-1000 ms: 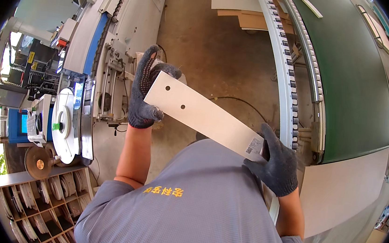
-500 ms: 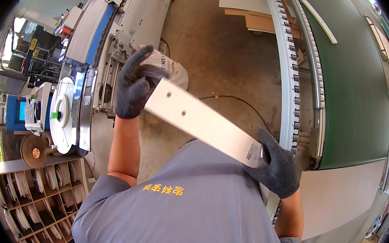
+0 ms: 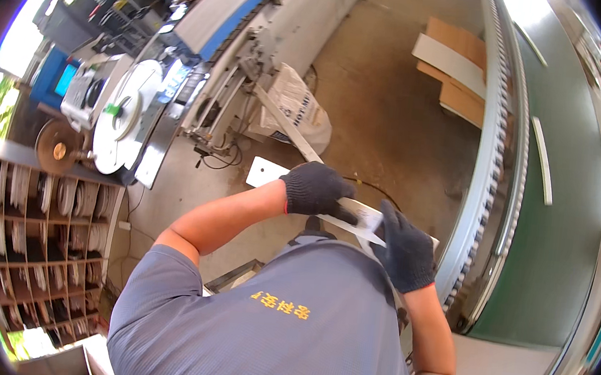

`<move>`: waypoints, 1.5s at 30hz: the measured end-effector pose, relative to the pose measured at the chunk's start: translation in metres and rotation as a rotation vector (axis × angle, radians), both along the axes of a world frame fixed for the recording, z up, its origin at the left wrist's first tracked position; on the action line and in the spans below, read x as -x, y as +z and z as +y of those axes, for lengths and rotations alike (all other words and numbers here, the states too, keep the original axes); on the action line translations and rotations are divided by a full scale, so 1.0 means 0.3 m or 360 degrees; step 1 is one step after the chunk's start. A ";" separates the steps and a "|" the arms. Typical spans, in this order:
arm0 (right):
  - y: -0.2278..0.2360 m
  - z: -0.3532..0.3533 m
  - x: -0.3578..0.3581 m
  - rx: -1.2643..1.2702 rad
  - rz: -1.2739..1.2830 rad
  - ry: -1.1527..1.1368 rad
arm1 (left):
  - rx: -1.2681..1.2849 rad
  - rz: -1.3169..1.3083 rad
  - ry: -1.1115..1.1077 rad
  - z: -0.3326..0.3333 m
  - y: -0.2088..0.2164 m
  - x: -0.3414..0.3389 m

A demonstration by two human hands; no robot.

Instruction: The person operates a woodworking machine to process white rectangular planks. They feed the planks into the machine, retrieve them, and place them onto a conveyor belt. The person wears black gloves and handles the planks one at a time throughout the process.

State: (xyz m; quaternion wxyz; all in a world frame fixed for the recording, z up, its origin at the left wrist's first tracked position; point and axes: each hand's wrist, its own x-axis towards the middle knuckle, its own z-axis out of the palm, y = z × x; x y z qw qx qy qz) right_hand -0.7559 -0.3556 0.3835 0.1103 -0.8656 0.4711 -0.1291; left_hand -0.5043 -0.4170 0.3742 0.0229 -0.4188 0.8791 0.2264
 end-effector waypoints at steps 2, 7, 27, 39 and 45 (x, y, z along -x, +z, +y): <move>-0.058 -0.034 0.062 -0.0103 0.0025 -0.0050 | -0.0036 0.0187 0.0176 0.008 -0.081 -0.151; -0.234 -0.070 0.359 -0.0176 0.0004 -0.0612 | -0.0209 0.0444 0.1279 0.152 -0.261 -0.662; -0.392 -0.013 0.013 -0.0801 0.0087 -0.0625 | 0.0838 0.2823 0.2647 -0.164 -0.738 -1.329; -0.435 0.057 -0.027 -0.0768 0.0060 -0.0823 | 0.0849 0.2986 0.2753 -0.685 -0.762 -1.276; -0.362 0.123 0.008 -0.0915 0.0115 -0.0995 | 0.1153 0.2662 0.2699 -0.896 -0.969 -1.446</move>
